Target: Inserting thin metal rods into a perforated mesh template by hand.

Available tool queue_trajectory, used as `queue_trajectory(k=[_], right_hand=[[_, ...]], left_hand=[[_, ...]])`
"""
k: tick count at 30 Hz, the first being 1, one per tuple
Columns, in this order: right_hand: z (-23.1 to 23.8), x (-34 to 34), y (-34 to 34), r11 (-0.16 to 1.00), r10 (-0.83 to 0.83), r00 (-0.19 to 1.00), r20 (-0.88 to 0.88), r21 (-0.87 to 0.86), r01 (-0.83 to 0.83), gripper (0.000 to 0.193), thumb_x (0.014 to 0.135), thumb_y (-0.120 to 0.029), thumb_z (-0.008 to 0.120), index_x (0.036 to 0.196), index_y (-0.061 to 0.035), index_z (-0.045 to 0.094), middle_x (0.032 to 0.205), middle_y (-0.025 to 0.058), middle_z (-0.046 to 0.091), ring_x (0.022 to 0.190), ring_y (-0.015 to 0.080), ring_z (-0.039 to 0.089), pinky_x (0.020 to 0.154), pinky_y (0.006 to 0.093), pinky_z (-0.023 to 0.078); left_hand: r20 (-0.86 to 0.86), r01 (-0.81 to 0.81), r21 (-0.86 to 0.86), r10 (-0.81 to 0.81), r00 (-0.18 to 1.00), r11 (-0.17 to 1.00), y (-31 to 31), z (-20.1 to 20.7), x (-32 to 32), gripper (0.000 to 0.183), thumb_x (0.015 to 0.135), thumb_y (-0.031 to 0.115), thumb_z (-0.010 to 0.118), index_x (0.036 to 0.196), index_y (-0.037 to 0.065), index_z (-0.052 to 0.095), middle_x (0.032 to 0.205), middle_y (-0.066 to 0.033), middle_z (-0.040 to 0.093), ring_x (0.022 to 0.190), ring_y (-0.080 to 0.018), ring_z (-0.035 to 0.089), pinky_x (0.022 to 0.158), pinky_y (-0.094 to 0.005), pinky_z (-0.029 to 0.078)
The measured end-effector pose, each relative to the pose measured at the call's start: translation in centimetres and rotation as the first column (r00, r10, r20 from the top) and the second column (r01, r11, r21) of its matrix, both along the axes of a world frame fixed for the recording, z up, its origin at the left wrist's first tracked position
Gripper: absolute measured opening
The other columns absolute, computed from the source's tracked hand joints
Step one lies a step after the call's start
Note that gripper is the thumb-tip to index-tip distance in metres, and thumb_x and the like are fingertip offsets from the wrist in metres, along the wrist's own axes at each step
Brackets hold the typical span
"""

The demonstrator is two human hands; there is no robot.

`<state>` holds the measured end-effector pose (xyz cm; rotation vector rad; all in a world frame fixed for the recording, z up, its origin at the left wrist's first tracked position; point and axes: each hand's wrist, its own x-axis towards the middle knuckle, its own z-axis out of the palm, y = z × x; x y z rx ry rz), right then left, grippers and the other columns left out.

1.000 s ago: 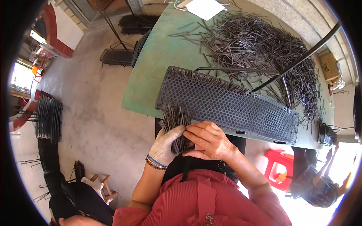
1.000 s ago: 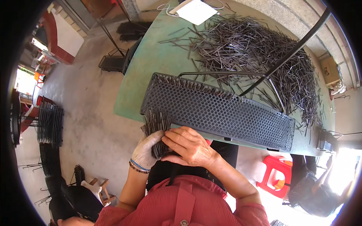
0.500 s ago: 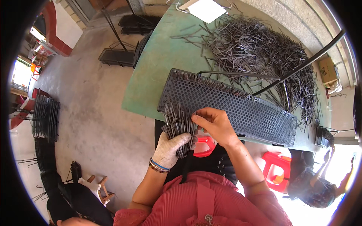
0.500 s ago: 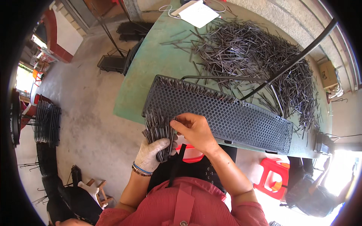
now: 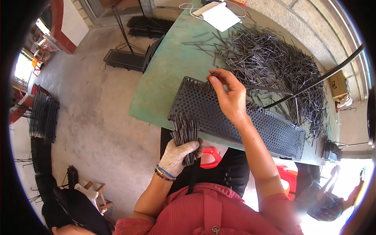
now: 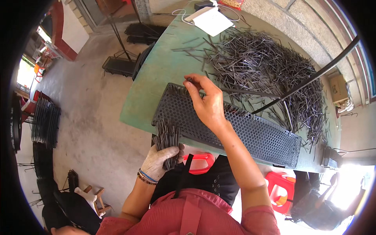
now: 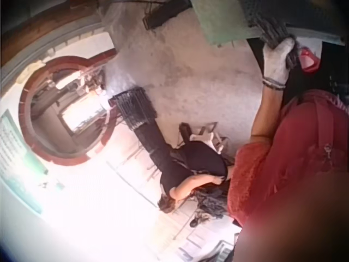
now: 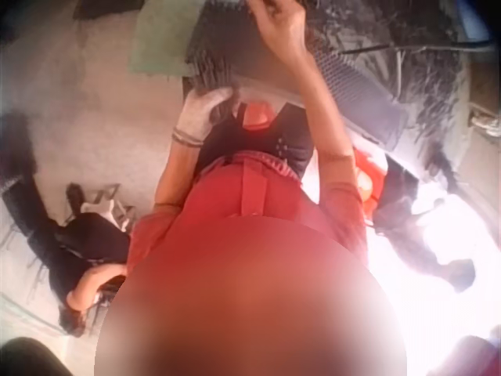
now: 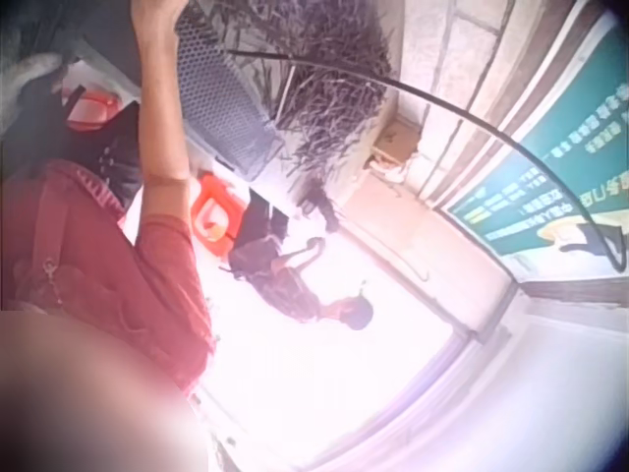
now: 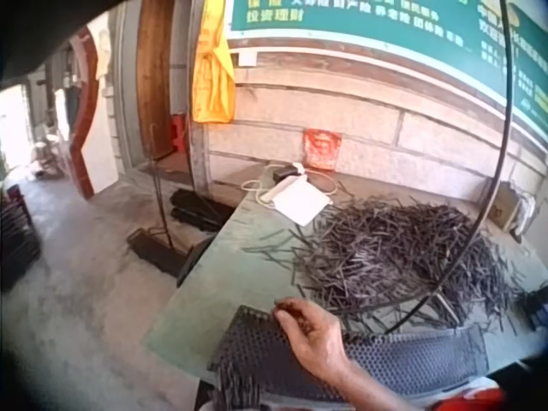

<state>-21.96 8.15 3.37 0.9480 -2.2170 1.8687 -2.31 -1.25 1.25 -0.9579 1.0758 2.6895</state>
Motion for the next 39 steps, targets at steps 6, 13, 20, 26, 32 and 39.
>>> queue_trajectory(k=[6,13,20,26,32,39], right_hand=[[-1.4,-0.6,-1.3,0.997,0.020,0.999,-0.049,0.072,-0.016,0.018,0.091,-0.007,0.066,0.107,-0.0009,0.065,0.092,0.0113,0.068,0.076,0.0175,0.064,0.071,0.0295,0.051],[-1.9,-0.6,-1.4,0.959,0.027,0.957,-0.287,0.278,0.056,0.021,0.089,-0.006,0.067,0.109,-0.0033,0.067,0.094,0.0098,0.070,0.086,0.0219,0.065,0.079,0.0321,0.050],[-2.0,-0.6,-1.8,0.955,0.102,0.857,-0.506,0.290,0.057,0.023,0.084,-0.004,0.070,0.107,-0.0035,0.069,0.094,0.0092,0.070,0.085,0.0267,0.063,0.079,0.0352,0.047],[-2.2,-0.4,-1.9,0.945,0.130,0.802,-0.583,0.319,0.078,0.021,0.082,-0.003,0.070,0.104,-0.0029,0.070,0.094,0.0088,0.070,0.081,0.0251,0.062,0.077,0.0346,0.046],[-1.8,0.1,-0.9,0.966,-0.080,0.895,-0.440,0.188,0.179,0.021,0.089,-0.005,0.067,0.109,-0.0002,0.069,0.089,0.0099,0.072,0.080,0.0177,0.064,0.073,0.0277,0.050],[0.1,4.5,2.5,0.908,0.221,0.794,0.566,0.178,-0.380,0.038,0.090,-0.028,0.071,0.105,0.0069,0.068,0.083,0.0072,0.069,0.074,0.0093,0.061,0.067,0.0247,0.051]], left_hand=[[-0.082,0.093,0.057,-0.088,0.993,0.994,-0.9,-0.4,0.4,0.024,0.083,0.005,0.066,0.102,-0.006,0.060,0.086,-0.0137,0.067,0.074,-0.0235,0.068,0.067,-0.0353,0.059],[0.016,0.076,0.048,-0.077,0.997,0.996,-0.7,-0.4,0.3,0.020,0.084,0.007,0.068,0.099,-0.006,0.062,0.082,-0.0136,0.067,0.068,-0.0227,0.068,0.064,-0.0338,0.058],[-0.009,0.068,0.017,-0.068,0.998,0.998,-0.7,-0.4,0.2,0.020,0.084,0.008,0.068,0.098,-0.006,0.063,0.077,-0.0121,0.067,0.067,-0.0208,0.066,0.063,-0.0301,0.056],[-0.049,0.093,0.014,-0.092,0.995,0.996,-0.7,-0.2,0.3,0.020,0.084,0.007,0.068,0.099,-0.006,0.062,0.081,-0.0120,0.067,0.070,-0.0205,0.066,0.066,-0.0299,0.055],[-0.047,0.063,0.061,-0.060,0.997,0.996,-0.6,0.3,0.1,0.021,0.083,0.006,0.067,0.099,-0.005,0.062,0.083,-0.0118,0.066,0.071,-0.0203,0.064,0.067,-0.0310,0.054],[-0.143,0.086,0.021,-0.082,0.986,0.996,-0.7,0.8,-0.6,0.025,0.081,0.011,0.068,0.100,-0.004,0.061,0.083,-0.0117,0.066,0.070,-0.0200,0.064,0.066,-0.0314,0.054]])
